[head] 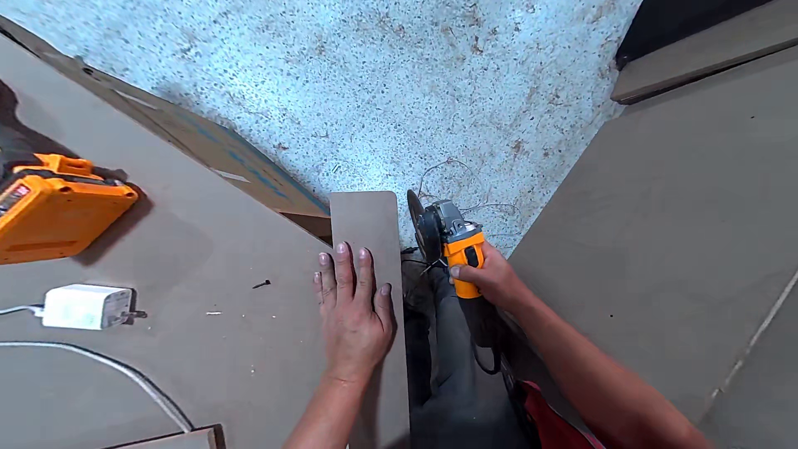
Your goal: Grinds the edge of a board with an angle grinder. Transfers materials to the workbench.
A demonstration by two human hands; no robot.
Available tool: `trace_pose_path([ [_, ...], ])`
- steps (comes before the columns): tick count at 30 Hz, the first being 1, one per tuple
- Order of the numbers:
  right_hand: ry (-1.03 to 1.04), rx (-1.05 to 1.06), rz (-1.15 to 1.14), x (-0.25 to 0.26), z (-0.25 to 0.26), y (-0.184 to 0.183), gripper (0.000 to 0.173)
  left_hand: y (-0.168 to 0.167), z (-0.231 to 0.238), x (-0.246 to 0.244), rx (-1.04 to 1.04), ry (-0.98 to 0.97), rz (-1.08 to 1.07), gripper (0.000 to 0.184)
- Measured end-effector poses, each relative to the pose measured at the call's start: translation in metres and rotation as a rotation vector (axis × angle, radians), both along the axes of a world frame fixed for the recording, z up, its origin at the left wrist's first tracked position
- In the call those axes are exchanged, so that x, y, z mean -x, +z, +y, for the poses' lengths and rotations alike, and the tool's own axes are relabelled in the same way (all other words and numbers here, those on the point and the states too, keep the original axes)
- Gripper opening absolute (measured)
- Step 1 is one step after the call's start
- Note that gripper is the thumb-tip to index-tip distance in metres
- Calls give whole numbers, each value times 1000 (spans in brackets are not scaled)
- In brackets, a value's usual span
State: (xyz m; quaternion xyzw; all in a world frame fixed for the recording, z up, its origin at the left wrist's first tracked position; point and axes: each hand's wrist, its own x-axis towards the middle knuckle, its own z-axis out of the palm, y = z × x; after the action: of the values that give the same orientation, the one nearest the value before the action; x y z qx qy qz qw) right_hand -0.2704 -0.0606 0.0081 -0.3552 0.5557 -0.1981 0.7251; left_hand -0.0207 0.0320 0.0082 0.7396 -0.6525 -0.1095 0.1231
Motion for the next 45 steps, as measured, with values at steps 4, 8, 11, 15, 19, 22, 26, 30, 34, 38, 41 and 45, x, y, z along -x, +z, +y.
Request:
trace_pose_path([
  [4, -2, 25, -4, -12, 5, -4, 59, -2, -1, 2, 11, 2, -24, 61],
  [8, -1, 21, 25, -18, 15, -6, 60, -1, 0, 2, 8, -5, -25, 60],
  [11, -20, 20, 12, -20, 18, -9, 61, 0, 0, 1, 1, -4, -23, 60],
  [15, 16, 33, 38, -17, 16, -9, 60, 0, -1, 1, 0, -6, -27, 60],
  [19, 36, 43, 52, -13, 10, -8, 60, -1, -1, 2, -1, -1, -29, 60],
  [22, 52, 42, 57, -11, 5, -6, 60, -2, -1, 2, 10, -2, -32, 59],
  [26, 77, 54, 64, -9, -1, -8, 61, -2, -1, 2, 11, -4, -30, 59],
  [30, 112, 52, 74, -6, -10, -8, 61, -3, -1, 2, 27, 2, -21, 59],
  [34, 170, 61, 97, -1, -22, -6, 60, -3, 0, 2, 24, 2, -13, 59],
  [38, 241, 75, 119, 6, -38, 0, 61, -3, -1, 2, 21, 9, -9, 59],
  [41, 309, 87, 147, 12, -51, 3, 60, -4, -1, 1, 22, 11, -9, 59],
  [45, 390, 104, 216, 19, -71, -2, 65, -4, -1, 2, 18, 12, -10, 60],
])
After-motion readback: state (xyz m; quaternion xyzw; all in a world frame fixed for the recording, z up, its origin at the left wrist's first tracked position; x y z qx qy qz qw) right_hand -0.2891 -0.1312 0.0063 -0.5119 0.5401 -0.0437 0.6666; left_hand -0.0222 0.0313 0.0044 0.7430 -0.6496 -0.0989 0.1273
